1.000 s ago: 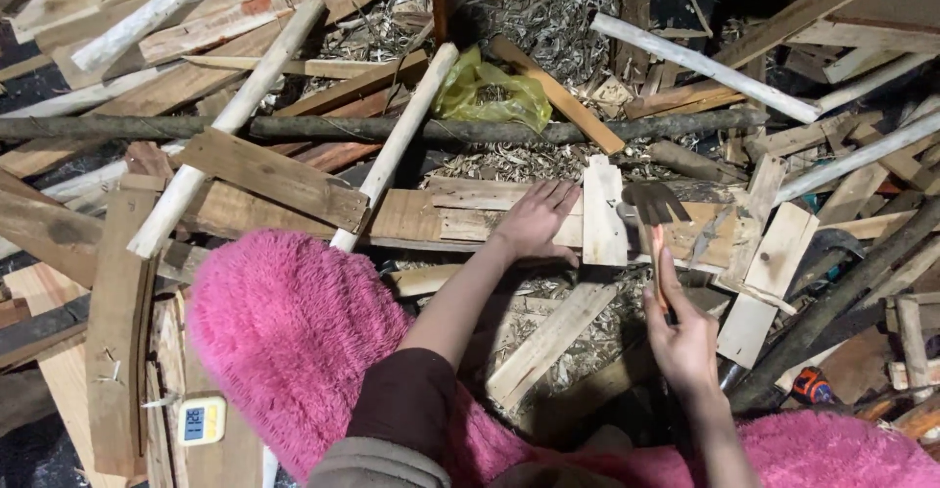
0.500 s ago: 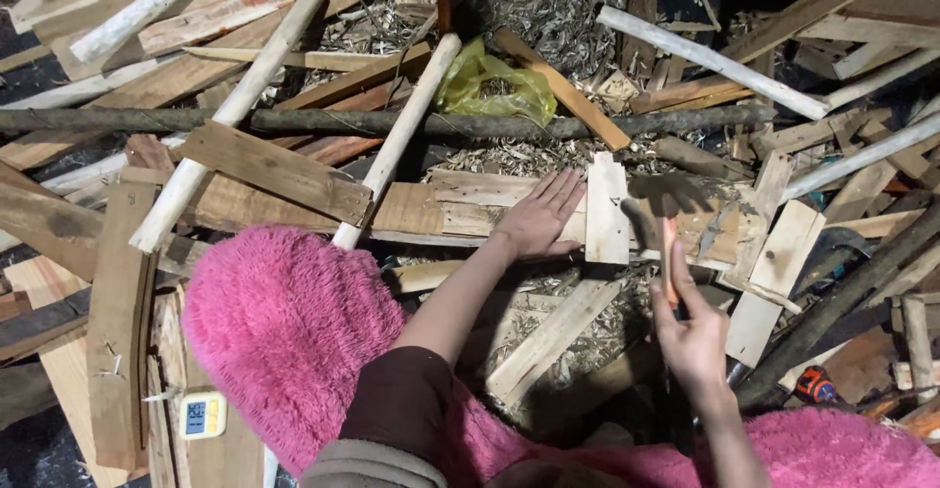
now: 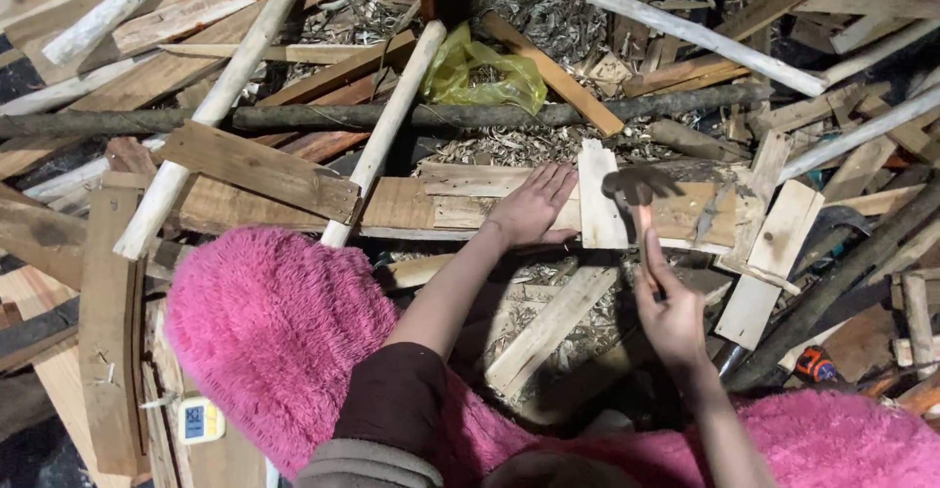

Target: Assemble small wooden pieces using a hammer and nails

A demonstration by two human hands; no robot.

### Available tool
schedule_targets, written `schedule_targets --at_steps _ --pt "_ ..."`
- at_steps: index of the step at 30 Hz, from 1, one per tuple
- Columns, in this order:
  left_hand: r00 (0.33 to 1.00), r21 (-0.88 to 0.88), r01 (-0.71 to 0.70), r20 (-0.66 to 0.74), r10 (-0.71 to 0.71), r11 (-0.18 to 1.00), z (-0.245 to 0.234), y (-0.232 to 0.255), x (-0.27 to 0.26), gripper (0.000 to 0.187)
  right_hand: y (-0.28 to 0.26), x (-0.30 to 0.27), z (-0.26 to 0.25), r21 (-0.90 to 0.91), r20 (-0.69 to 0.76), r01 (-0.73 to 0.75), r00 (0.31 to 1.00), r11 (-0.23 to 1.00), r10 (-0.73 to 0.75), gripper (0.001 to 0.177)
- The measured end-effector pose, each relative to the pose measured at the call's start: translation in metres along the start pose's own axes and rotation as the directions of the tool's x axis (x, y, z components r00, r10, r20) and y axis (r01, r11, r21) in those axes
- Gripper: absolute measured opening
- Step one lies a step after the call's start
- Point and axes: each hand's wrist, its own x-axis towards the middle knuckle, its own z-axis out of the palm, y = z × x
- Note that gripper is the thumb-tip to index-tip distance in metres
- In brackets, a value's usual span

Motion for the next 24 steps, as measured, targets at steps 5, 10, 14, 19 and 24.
schedule_targets --at_steps 5,10,14,19,24 --pt "1.000 -0.069 0.009 -0.020 -0.011 0.998 0.006 -0.003 0.002 0.104 0.013 -0.002 -0.009 0.007 -0.136 -0.088 0.987 0.996 0.088 0.065" --pt "1.000 -0.095 -0.012 -0.025 0.010 0.995 0.003 -0.007 0.001 0.102 0.034 -0.015 0.013 -0.056 -0.275 -0.112 0.957 0.992 0.092 0.057" --pt "0.999 -0.110 -0.008 -0.044 0.003 0.994 0.003 0.000 -0.006 0.102 0.003 -0.005 -0.017 -0.065 -0.126 -0.228 0.968 0.971 0.219 0.061" --pt "0.997 -0.083 -0.020 -0.078 0.013 0.996 0.009 -0.004 -0.005 0.100 0.057 -0.022 0.017 -0.048 -0.335 -0.042 0.942 0.998 0.024 0.057" --pt "0.997 -0.095 -0.018 -0.074 0.011 0.995 0.008 -0.009 0.002 0.098 0.000 0.001 -0.001 0.111 -0.225 -0.211 0.946 0.971 0.232 0.057"
